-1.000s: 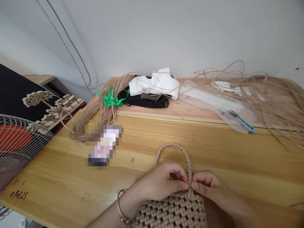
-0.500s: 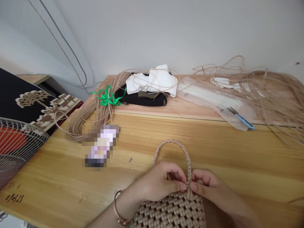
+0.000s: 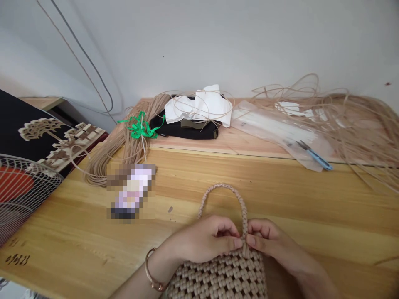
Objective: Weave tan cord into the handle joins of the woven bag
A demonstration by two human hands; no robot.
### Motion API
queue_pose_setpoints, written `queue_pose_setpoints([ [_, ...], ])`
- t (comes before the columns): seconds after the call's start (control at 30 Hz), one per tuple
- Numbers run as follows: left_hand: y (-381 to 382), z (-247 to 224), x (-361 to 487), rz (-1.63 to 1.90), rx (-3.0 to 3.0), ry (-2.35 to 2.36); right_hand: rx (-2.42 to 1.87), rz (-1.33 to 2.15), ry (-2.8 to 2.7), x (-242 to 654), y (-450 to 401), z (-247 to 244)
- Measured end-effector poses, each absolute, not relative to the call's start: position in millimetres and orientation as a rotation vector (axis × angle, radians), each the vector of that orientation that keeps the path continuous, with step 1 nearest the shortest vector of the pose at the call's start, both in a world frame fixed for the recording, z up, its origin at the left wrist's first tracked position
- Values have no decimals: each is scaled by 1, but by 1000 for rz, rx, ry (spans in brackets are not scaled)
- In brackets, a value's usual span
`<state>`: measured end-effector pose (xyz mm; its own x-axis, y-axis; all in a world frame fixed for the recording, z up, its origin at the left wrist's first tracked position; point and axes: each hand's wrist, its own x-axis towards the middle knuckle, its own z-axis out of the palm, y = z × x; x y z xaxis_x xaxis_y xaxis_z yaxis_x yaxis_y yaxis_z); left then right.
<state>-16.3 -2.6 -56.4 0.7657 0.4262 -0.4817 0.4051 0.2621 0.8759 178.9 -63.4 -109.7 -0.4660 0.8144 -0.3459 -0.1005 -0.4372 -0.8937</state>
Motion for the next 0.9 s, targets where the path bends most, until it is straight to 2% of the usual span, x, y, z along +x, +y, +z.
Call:
queue_pose_setpoints([
  [0.4,-5,-59,-10,49,1448,785,-1095,1921,-1238,180,-64,-112],
  [0.9,-3,-66,-8,9,1324,735,-1212,1891,-1441,187,-60,-85],
])
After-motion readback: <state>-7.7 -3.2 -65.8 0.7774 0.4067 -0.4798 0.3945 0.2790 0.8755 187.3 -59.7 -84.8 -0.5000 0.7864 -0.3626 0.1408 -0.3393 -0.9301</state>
